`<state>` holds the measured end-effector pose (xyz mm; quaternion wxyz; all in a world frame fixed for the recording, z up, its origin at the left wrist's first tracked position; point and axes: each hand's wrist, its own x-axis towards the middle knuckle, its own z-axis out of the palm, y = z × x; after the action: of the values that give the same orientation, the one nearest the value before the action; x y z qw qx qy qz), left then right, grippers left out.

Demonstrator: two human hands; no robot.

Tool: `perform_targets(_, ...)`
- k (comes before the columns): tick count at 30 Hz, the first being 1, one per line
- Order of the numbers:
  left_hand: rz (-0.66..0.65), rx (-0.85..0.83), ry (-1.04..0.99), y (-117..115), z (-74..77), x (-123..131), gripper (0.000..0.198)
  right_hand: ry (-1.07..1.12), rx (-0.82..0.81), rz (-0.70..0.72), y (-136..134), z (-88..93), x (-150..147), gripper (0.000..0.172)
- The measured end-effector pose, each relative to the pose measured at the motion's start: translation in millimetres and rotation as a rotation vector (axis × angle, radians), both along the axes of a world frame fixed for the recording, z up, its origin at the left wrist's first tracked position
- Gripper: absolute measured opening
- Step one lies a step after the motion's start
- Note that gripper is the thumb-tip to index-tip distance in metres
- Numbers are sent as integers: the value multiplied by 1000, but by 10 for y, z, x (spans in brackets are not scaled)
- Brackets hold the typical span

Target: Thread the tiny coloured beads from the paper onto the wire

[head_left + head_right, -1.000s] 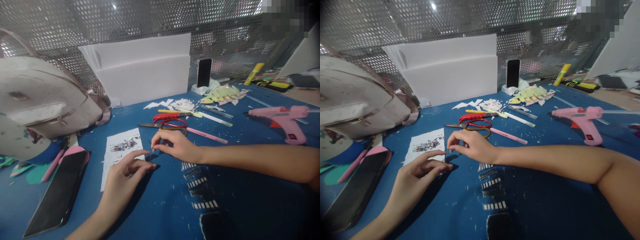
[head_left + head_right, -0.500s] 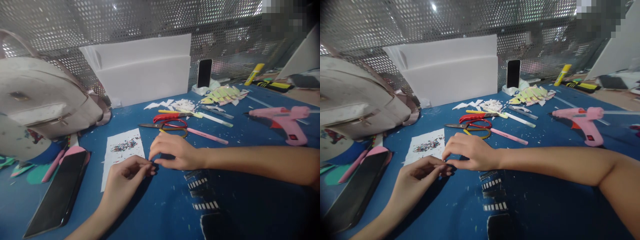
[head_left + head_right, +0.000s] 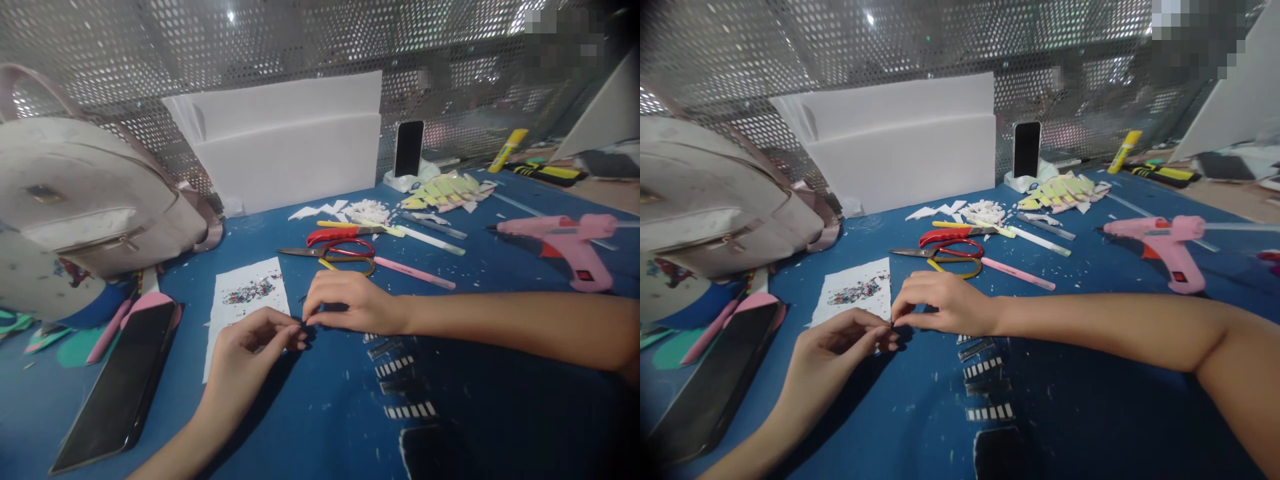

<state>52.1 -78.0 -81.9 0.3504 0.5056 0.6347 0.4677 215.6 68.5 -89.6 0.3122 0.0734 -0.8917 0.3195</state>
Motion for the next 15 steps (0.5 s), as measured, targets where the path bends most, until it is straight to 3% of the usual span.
perform_targets(4,18,1,-49,21,10,3,11,3,-143,-4,1,25,-3,8)
perform_targets(8,41,16,-34,34,22,-4,12,-36,-427,-38,21,55,-23,12)
perform_targets(11,74,76,130,64,46,-83,8,-45,-603,-62,44,57,-41,14)
perform_targets(15,101,233,451,197,84,-333,7,-23,-674,-93,67,35,-56,11)
